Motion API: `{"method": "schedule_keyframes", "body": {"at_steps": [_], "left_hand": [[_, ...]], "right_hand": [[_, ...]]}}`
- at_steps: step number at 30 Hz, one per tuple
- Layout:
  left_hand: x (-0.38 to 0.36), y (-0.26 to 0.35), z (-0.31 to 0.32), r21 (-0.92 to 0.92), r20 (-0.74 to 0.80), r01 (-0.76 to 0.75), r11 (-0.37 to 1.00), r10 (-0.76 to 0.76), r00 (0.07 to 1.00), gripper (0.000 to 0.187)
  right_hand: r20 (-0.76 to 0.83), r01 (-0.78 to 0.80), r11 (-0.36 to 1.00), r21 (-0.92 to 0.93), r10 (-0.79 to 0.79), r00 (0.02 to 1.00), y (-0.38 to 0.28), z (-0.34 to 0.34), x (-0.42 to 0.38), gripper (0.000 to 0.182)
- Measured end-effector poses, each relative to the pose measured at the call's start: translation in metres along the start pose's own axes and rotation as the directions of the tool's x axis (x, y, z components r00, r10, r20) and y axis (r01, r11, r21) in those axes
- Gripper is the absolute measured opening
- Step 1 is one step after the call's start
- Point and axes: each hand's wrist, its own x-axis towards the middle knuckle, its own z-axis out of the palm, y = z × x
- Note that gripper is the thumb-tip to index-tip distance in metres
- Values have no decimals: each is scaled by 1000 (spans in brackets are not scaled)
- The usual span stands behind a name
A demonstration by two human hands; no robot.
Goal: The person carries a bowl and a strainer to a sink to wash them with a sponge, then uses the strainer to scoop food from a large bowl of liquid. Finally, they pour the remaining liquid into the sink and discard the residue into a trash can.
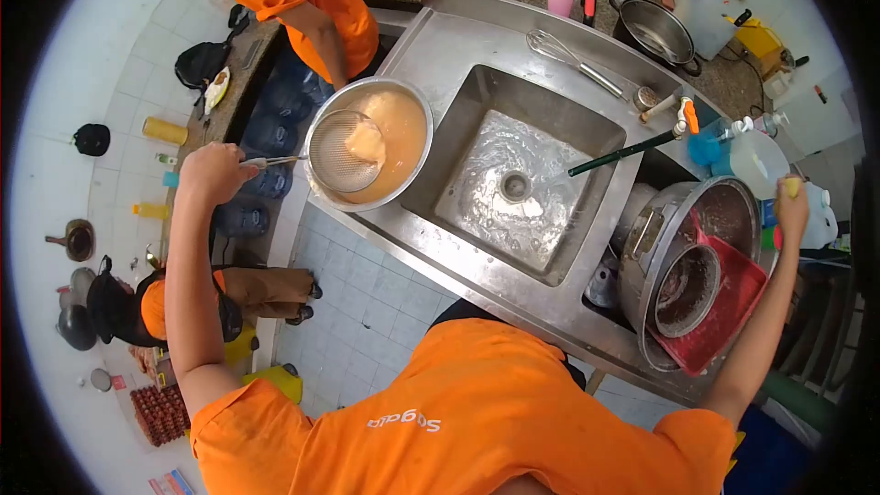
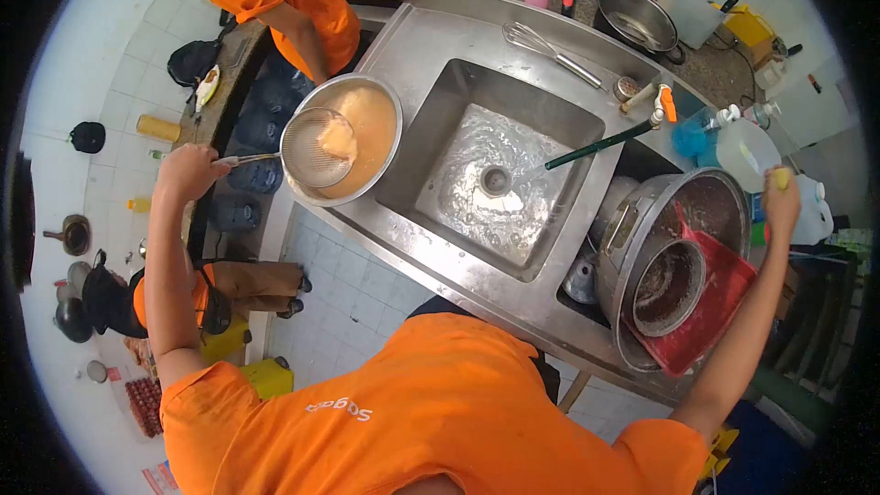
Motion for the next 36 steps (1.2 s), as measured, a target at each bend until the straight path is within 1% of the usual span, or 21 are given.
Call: {"method": "schedule_keyframes", "body": {"at_steps": [2,3,5,8,10,11,12,13,14,15,16,17,19,20,25,27,28,30,32,34,36], "left_hand": [[3,10,8,-8,-27,-15,1000,15,1000,37],[1,19,8,-14,-40,-8,1000,7,999,35],[-1,33,9,-14,-32,5,1000,-5,999,35],[3,38,26,-23,-7,-2,1000,2,1000,35],[8,37,32,-121,147,17,993,1,989,37],[14,29,45,-182,152,-3,983,31,988,43],[16,20,57,-180,154,17,983,12,988,43],[18,12,68,-269,179,10,963,40,983,45],[18,6,79,-359,199,5,933,72,977,48],[17,1,90,-414,185,10,910,74,980,51],[13,0,96,-417,192,19,909,68,979,51],[9,-2,100,-462,198,47,886,51,979,52],[-2,-7,106,-504,209,89,859,22,978,54],[-7,-6,108,-543,215,113,832,7,976,56],[-18,-9,122,-608,256,187,771,-33,966,60],[-18,-7,122,-571,351,270,775,-66,934,59],[-19,-5,123,-572,352,271,774,-66,934,59],[-19,1,126,-605,398,325,727,-78,914,60],[-15,4,137,-623,410,328,710,-60,910,60],[-14,6,142,-641,418,331,693,-47,907,59],[-16,12,140,-644,464,386,661,-65,884,58]], "right_hand": [[34,-196,977,-83,199,979,14,-5,35,35],[42,-194,979,-65,197,980,31,1,50,35],[-156,-69,984,-163,44,987,84,22,84,40],[-174,-2,991,-132,-21,984,147,59,129,40],[-184,-8,989,-145,-19,983,171,80,150,41],[-129,-74,984,-160,54,990,181,90,160,41],[-57,-133,973,-186,125,991,190,101,167,41],[9,-70,981,-182,73,997,199,111,174,42],[19,-58,983,-175,62,998,219,129,183,42],[220,-104,994,-27,107,970,243,150,191,42],[414,-177,978,107,118,903,253,164,194,43],[418,-169,979,111,108,902,239,168,184,43],[362,-312,940,140,245,900,205,176,158,41],[364,-304,941,146,235,901,203,180,155,41],[623,-133,976,-173,213,752,193,186,145,41],[621,-121,984,-132,177,764,190,186,146,38],[617,-112,989,-96,147,773,190,185,146,36],[601,-79,992,-98,122,790,191,186,145,34],[582,-41,994,-102,93,808,197,189,146,32],[528,93,985,-142,-4,849,204,195,150,31],[502,68,981,-183,34,864,178,185,142,31]]}}
